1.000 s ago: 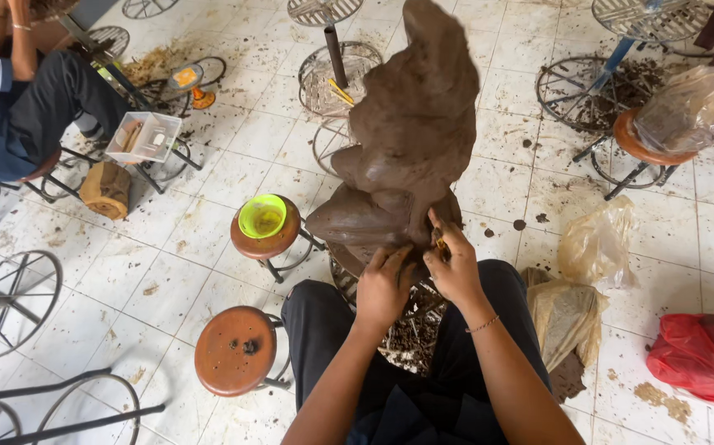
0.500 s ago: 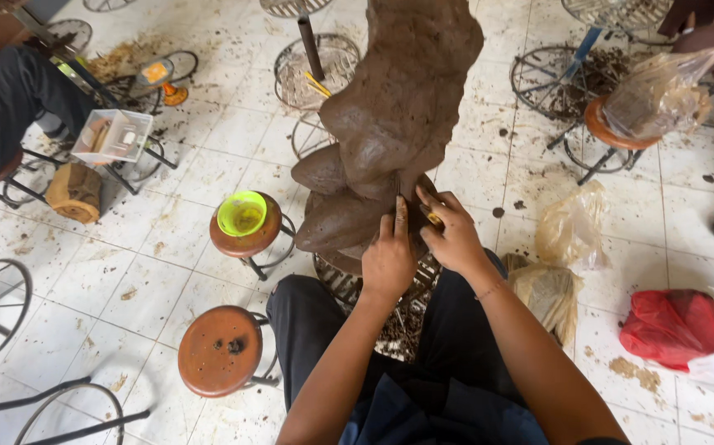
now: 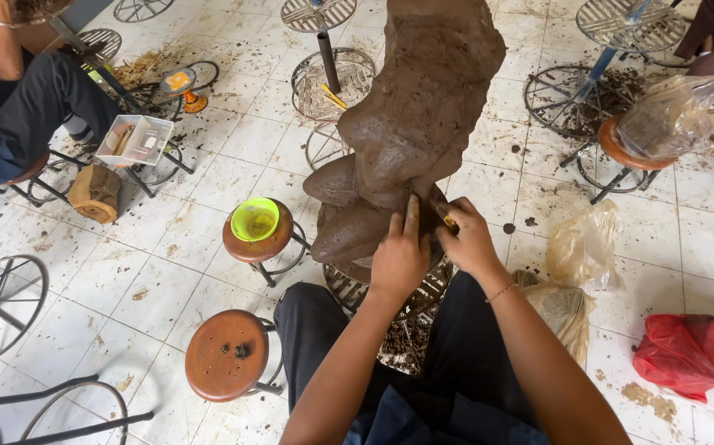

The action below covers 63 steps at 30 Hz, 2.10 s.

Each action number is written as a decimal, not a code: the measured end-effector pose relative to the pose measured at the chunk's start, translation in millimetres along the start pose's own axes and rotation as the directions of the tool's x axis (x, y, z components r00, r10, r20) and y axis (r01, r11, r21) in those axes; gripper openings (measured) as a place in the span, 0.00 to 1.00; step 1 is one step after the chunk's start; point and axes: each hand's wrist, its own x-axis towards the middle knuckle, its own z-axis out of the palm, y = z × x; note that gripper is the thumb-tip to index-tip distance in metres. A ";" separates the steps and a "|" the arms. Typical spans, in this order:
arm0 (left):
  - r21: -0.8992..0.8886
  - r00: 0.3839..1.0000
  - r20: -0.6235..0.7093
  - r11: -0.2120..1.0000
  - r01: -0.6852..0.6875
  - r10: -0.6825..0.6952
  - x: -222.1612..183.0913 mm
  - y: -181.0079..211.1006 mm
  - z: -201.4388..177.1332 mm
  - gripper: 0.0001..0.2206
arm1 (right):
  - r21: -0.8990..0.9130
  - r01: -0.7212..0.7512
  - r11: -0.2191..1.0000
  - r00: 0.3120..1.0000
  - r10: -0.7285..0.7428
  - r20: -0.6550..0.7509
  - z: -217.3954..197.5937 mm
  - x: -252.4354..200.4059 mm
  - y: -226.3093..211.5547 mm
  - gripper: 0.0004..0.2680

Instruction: The person shapes a large clay sculpture on a rotating stand using a sculpting tool and their hands. They smooth and refine the surface of the clay torso, focusing on the lower back and hip area.

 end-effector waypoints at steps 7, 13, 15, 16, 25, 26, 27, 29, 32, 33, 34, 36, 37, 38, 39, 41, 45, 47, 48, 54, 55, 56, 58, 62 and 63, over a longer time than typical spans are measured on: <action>0.022 0.982 0.173 0.997 0.070 -0.073 -23.2 8.0 2.7 0.31 | 0.018 0.149 0.989 0.988 -0.148 -0.044 -21.4 -12.3 -23.7 0.12; -0.071 0.983 0.154 0.991 0.115 -0.103 -42.5 -13.2 10.0 0.27 | 0.060 0.185 0.981 0.979 -0.179 -0.092 -29.1 -10.0 -39.5 0.07; -0.182 0.990 0.061 0.973 0.139 -0.130 -50.2 -10.0 -2.7 0.27 | 0.077 0.205 0.976 0.969 -0.191 -0.160 -19.2 -16.5 -46.6 0.03; -0.186 0.989 0.063 0.972 0.146 -0.136 -50.9 -9.0 -7.3 0.27 | 0.077 0.204 0.976 0.970 -0.190 -0.153 -12.2 -24.4 -46.6 0.03; -0.183 0.997 0.014 0.980 0.083 -0.082 -49.9 3.9 -36.1 0.35 | -0.131 0.341 0.931 0.881 -0.365 -0.301 7.3 -53.1 -62.9 0.13; -0.192 0.997 0.025 0.978 0.082 -0.078 -51.5 2.8 -33.6 0.36 | -0.072 0.339 0.938 0.876 -0.342 -0.339 10.3 -50.6 -60.5 0.14; -0.205 0.996 0.042 0.975 0.086 -0.079 -55.8 2.9 -29.5 0.36 | -0.013 0.333 0.943 0.874 -0.314 -0.371 12.5 -51.5 -57.1 0.16; -0.167 0.996 0.040 0.982 0.085 -0.080 -59.3 -5.0 -17.6 0.36 | 0.012 0.320 0.947 0.897 -0.299 -0.326 18.1 -48.3 -56.7 0.16; -0.090 0.995 0.041 0.991 0.096 -0.093 -69.2 -14.6 -12.4 0.36 | 0.024 0.310 0.950 0.916 -0.292 -0.274 27.8 -52.4 -57.8 0.17; -0.053 0.994 0.047 0.993 0.102 -0.099 -73.3 -16.6 -12.4 0.36 | 0.007 0.312 0.950 0.915 -0.299 -0.272 30.4 -55.5 -58.2 0.17; -0.055 0.993 0.049 0.993 0.108 -0.105 -74.5 -20.9 -11.6 0.36 | 0.008 0.311 0.950 0.917 -0.298 -0.266 29.1 -58.4 -57.3 0.17; -0.152 0.992 -0.039 0.982 0.113 -0.120 -76.8 -30.4 -11.3 0.31 | 0.010 0.292 0.956 0.931 -0.282 -0.234 27.4 -62.5 -56.8 0.18; -0.153 0.991 -0.042 0.981 0.118 -0.126 -73.1 -30.1 -17.2 0.31 | 0.011 0.295 0.955 0.931 -0.285 -0.229 29.0 -61.5 -49.4 0.18; -0.180 0.988 -0.078 0.977 0.117 -0.133 -69.5 -29.7 -22.8 0.31 | 0.025 0.278 0.960 0.931 -0.263 -0.251 30.5 -60.5 -41.8 0.16; -0.207 0.984 -0.108 0.972 0.113 -0.138 -67.2 -29.3 -28.0 0.31 | 0.038 0.256 0.966 0.932 -0.236 -0.275 32.0 -61.9 -34.0 0.14; -0.228 0.988 -0.109 0.970 0.082 -0.109 -58.1 -20.6 -44.9 0.31 | 0.043 0.262 0.964 0.939 -0.245 -0.242 30.7 -56.5 -48.9 0.16; -0.179 0.991 -0.079 0.980 0.089 -0.105 -50.2 -30.0 -27.0 0.28 | 0.085 0.258 0.962 0.955 -0.241 -0.175 31.3 -58.9 -67.6 0.22; -0.163 0.994 -0.058 0.983 0.082 -0.092 -57.3 -24.1 -42.6 0.29 | 0.061 0.270 0.961 0.954 -0.259 -0.153 36.7 -65.6 -56.4 0.22; -0.146 0.996 -0.035 0.987 0.073 -0.079 -62.1 -21.0 -50.0 0.30 | 0.038 0.281 0.959 0.953 -0.274 -0.133 39.3 -70.7 -50.7 0.23; -0.309 0.998 0.019 0.949 0.056 -0.052 -76.1 -58.8 -29.3 0.28 | -0.116 0.304 0.946 0.944 -0.315 -0.097 17.3 -59.8 -46.0 0.25; -0.308 0.999 0.013 0.950 0.049 -0.047 -74.7 -52.7 -34.9 0.28 | -0.118 0.308 0.944 0.942 -0.320 -0.102 19.8 -61.1 -52.8 0.25; -0.309 0.999 0.005 0.950 0.051 -0.052 -73.8 -46.8 -40.8 0.30 | -0.135 0.284 0.949 0.954 -0.293 -0.056 22.5 -62.9 -60.0 0.27; -0.308 0.998 -0.011 0.950 0.051 -0.057 -69.8 -40.0 -46.0 0.31 | -0.154 0.269 0.951 0.962 -0.274 -0.010 25.1 -66.9 -69.0 0.29; -0.019 0.999 0.027 0.999 0.029 -0.029 -64.4 -36.1 -39.2 0.36 | -0.230 0.305 0.924 0.948 -0.319 -0.024 25.8 -74.4 -52.7 0.28; 0.066 0.999 0.054 0.998 0.004 -0.008 -65.6 -34.4 -35.3 0.37 | -0.198 0.289 0.937 0.953 -0.301 -0.034 25.5 -77.1 -42.2 0.28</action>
